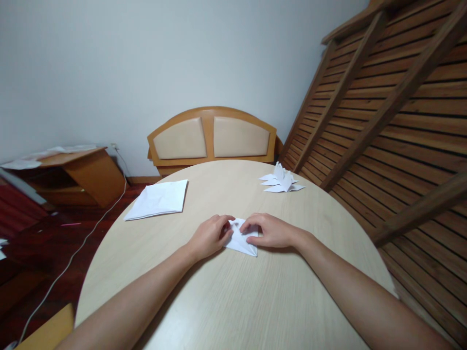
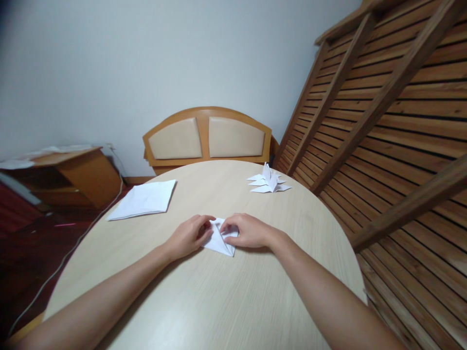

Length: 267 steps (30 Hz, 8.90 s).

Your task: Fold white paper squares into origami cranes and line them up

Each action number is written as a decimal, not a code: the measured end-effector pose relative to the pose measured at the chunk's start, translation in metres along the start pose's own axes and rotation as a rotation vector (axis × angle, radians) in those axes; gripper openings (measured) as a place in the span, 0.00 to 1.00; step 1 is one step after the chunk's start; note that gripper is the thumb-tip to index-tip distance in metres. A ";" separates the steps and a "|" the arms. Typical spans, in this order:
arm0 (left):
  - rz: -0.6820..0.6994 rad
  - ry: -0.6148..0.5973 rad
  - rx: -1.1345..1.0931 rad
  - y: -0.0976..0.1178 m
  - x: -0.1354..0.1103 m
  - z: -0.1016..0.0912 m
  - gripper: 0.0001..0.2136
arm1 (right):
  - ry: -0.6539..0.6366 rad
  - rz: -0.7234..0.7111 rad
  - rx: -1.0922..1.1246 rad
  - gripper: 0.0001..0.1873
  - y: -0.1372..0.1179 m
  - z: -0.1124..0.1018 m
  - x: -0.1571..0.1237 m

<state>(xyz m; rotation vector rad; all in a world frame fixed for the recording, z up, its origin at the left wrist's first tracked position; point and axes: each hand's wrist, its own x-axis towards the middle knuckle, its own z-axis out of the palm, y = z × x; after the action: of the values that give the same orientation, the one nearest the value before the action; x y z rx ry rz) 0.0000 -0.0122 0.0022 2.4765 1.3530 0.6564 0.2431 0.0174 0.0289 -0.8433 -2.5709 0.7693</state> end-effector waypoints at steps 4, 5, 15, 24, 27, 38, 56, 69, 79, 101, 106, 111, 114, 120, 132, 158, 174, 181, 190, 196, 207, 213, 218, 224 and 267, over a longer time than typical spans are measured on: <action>0.062 0.032 0.038 -0.001 0.001 0.003 0.14 | 0.032 -0.006 0.033 0.17 0.001 0.003 0.000; 0.084 0.038 0.054 -0.001 0.001 0.003 0.12 | 0.039 -0.008 0.038 0.19 0.002 0.004 0.000; 0.084 -0.038 0.206 0.027 -0.003 -0.004 0.13 | 0.090 0.068 0.045 0.24 0.007 0.010 0.001; -0.007 -0.020 0.195 0.039 -0.007 0.001 0.24 | 0.111 0.040 0.023 0.22 0.005 0.008 0.001; -0.028 -0.011 0.159 0.037 -0.007 0.002 0.26 | 0.101 0.031 0.040 0.22 0.006 0.007 0.000; -0.103 0.014 0.132 0.033 -0.007 -0.004 0.17 | 0.112 -0.025 -0.044 0.13 0.011 0.002 -0.001; -0.148 0.029 0.100 0.024 -0.007 -0.010 0.08 | 0.196 0.128 -0.023 0.06 0.012 -0.001 -0.003; -0.298 0.164 -0.053 0.019 -0.003 0.002 0.04 | 0.336 0.294 -0.065 0.07 0.004 0.016 0.010; -0.425 0.198 -0.032 0.023 0.001 -0.002 0.03 | 0.313 0.250 -0.140 0.10 -0.004 0.020 0.012; -0.286 0.204 -0.245 0.008 0.000 0.010 0.08 | 0.460 0.236 0.036 0.12 -0.005 0.023 0.016; -0.334 0.160 -0.102 0.011 -0.001 0.007 0.12 | 0.406 0.210 0.072 0.10 -0.005 0.024 0.016; -0.339 0.156 -0.031 0.009 -0.001 0.006 0.11 | 0.346 0.128 0.105 0.12 -0.008 0.028 0.015; -0.348 0.160 -0.015 0.006 -0.001 0.006 0.10 | 0.316 0.051 0.107 0.19 -0.010 0.032 0.014; -0.305 0.183 -0.134 0.008 0.001 0.004 0.11 | 0.447 0.172 0.098 0.12 -0.009 0.034 0.019; -0.003 0.191 -0.079 0.018 -0.002 0.003 0.03 | 0.482 0.338 -0.032 0.03 -0.007 0.027 0.017; -0.070 0.118 0.124 -0.031 0.011 -0.002 0.16 | 0.034 -0.107 -0.157 0.26 -0.018 0.026 0.010; 0.149 -0.132 0.245 0.004 -0.008 -0.002 0.23 | 0.068 -0.083 -0.276 0.22 0.010 0.016 0.001; 0.129 -0.120 0.173 -0.006 -0.009 -0.006 0.25 | 0.082 -0.114 -0.171 0.23 0.003 0.011 0.001; 0.112 -0.032 0.175 -0.006 -0.005 -0.012 0.20 | 0.155 0.033 -0.111 0.11 -0.004 0.012 0.004; -0.004 0.048 0.193 -0.009 0.003 -0.014 0.12 | 0.247 0.108 -0.002 0.17 -0.005 0.007 0.003; -0.066 0.308 0.082 -0.008 -0.003 -0.018 0.12 | 0.501 0.075 0.080 0.11 0.001 0.008 0.004; -0.120 0.447 0.124 -0.014 -0.003 -0.026 0.12 | 0.578 0.156 0.310 0.18 0.014 0.016 0.011; 0.167 0.327 0.143 -0.008 -0.005 -0.023 0.13 | 0.519 0.316 0.357 0.21 0.026 0.027 0.014; 0.288 -0.029 0.075 0.003 -0.004 -0.005 0.19 | 0.457 0.381 0.208 0.23 0.027 0.032 0.015; 0.077 0.032 0.068 -0.007 0.000 0.005 0.17 | 0.236 0.072 -0.226 0.15 0.021 0.014 0.001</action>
<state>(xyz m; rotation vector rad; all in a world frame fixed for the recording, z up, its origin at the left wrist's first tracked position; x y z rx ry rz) -0.0028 -0.0084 -0.0049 2.5941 1.3177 0.6804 0.2450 0.0270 0.0051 -1.0326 -2.4541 0.3748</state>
